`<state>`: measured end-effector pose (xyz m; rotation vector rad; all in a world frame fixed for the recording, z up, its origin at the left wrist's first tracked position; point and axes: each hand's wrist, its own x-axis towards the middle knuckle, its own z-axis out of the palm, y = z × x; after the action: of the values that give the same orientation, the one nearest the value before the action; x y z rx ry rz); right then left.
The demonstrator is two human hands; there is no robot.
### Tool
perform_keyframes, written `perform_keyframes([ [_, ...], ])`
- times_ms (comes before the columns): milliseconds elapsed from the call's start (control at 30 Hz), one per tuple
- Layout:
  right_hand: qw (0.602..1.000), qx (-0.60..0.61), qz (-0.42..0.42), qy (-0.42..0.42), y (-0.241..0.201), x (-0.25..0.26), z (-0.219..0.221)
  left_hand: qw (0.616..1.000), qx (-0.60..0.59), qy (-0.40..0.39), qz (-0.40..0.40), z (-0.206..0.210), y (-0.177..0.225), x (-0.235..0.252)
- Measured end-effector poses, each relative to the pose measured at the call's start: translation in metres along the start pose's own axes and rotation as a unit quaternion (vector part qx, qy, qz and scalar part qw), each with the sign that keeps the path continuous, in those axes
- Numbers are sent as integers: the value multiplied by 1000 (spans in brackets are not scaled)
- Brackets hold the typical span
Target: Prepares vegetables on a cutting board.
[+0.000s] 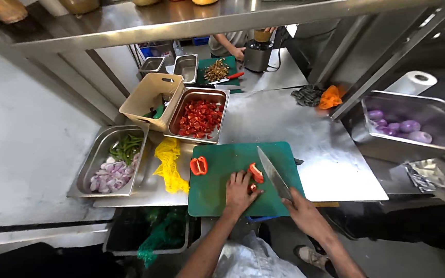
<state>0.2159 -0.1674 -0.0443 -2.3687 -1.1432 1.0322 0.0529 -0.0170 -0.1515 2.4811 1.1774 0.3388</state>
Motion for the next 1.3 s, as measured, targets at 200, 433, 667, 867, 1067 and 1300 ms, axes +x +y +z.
perform_keyframes([
  [200, 997, 69, 31, 7, 24, -5, 14, 996, 30, 71, 35, 2, -15, -6],
  [433, 994, 109, 29, 13, 39, -10, 21, 995, -74, 63, -24, -14, -22, 0],
  [667, 993, 118, 19, 15, 34, 5, 9, 930, -274, 210, -126, -139, -39, 108],
  [867, 994, 113, 8, 9, 21, 19, 8, 977, -63, 189, -76, -194, -46, 145],
  [1067, 990, 137, 16, 13, 26, 20, 8, 968, -69, -242, 19, -80, -31, 15],
  [1300, 989, 143, 34, -7, 32, 31, 10, 956, -108, -271, 31, -86, -41, 28],
])
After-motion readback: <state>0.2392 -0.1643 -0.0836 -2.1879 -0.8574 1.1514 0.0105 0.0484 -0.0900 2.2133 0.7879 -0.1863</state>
